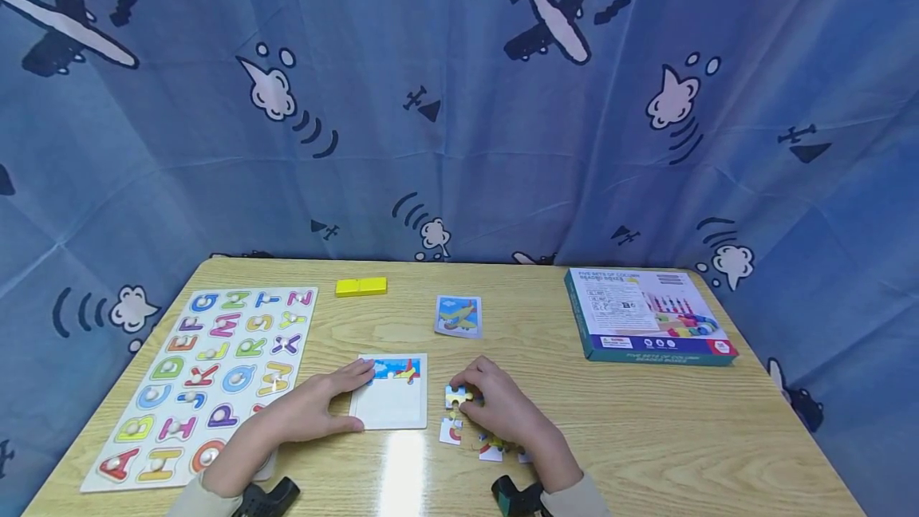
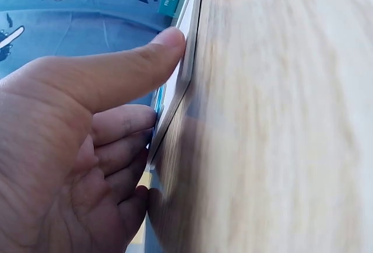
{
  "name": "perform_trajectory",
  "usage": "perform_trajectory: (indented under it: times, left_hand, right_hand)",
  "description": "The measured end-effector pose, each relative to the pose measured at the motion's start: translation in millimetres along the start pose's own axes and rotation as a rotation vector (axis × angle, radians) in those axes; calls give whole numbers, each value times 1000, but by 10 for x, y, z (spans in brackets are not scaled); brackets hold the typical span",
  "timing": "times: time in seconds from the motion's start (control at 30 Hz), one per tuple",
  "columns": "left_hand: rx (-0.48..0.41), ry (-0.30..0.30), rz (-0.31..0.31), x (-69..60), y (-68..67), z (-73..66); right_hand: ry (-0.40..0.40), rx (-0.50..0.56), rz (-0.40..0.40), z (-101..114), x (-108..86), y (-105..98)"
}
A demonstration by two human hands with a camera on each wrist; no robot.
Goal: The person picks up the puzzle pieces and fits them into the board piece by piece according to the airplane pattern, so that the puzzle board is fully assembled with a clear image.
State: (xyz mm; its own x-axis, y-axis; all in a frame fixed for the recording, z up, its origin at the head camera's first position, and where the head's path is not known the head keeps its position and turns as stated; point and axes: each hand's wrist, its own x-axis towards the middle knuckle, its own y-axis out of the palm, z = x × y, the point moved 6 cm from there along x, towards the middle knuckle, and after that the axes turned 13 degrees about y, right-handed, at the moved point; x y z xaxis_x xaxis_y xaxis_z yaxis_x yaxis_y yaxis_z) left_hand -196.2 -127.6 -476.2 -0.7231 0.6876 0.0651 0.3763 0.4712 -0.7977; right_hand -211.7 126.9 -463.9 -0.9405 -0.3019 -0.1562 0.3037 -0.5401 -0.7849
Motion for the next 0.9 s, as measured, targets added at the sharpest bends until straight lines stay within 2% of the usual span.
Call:
perform_trajectory:
  times: [0.37,0.5,0.7,0.9]
  left_hand:
    - [1,0,-5,-1,13,41]
    - [-11,9,-16,3,17,60]
    - [-17,-21,-11,6,17,68]
    - [-19,-24,-9,-2,12,67]
  right_hand:
    - [-62,43,9,150,4,51]
    - [-100,47,25,280,28,116]
    - [-174,29,43,519,96,238]
    - [-201,51,68,681,170,368]
